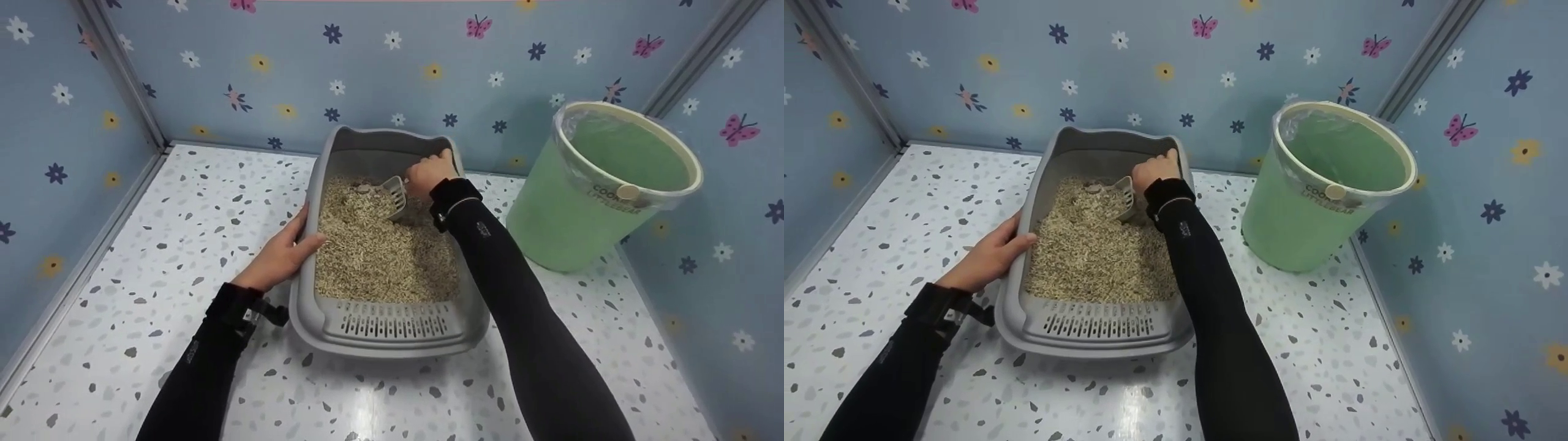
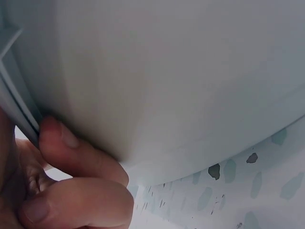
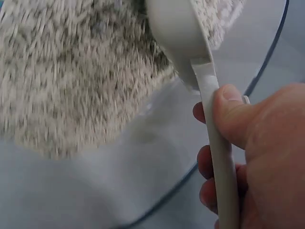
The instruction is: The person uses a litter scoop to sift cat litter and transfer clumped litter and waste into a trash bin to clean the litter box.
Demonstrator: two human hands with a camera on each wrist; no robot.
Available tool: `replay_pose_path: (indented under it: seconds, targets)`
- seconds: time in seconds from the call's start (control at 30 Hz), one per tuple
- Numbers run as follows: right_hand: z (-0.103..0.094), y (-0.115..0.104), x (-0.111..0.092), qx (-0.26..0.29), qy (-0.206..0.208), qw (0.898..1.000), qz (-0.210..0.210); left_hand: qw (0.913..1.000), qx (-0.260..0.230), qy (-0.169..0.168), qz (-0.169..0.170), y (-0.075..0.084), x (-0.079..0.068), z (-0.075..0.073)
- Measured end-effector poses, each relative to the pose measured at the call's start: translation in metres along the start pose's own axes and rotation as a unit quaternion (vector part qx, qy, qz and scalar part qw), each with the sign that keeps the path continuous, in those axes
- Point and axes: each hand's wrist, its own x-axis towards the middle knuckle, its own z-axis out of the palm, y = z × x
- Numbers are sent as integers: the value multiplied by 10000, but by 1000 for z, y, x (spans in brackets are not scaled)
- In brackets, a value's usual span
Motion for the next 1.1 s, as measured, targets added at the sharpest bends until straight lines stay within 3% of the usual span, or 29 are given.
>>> replay_pose_path:
  seconds: [0.27,0.6,0.9,1.1]
  targets:
    - [12,-20,3,903,-300,9954,-132,9999,36,13,125,0,-2,0]
    - [20,-36,5,1725,-487,9837,138,9999,112,20,20,0,-1,-1]
    - [26,-47,4,2170,-480,9746,286,10000,5,-25,-86,2,-3,-1]
    - [22,-52,-3,2334,-472,9711,173,10000,-33,-12,-88,2,-3,-1]
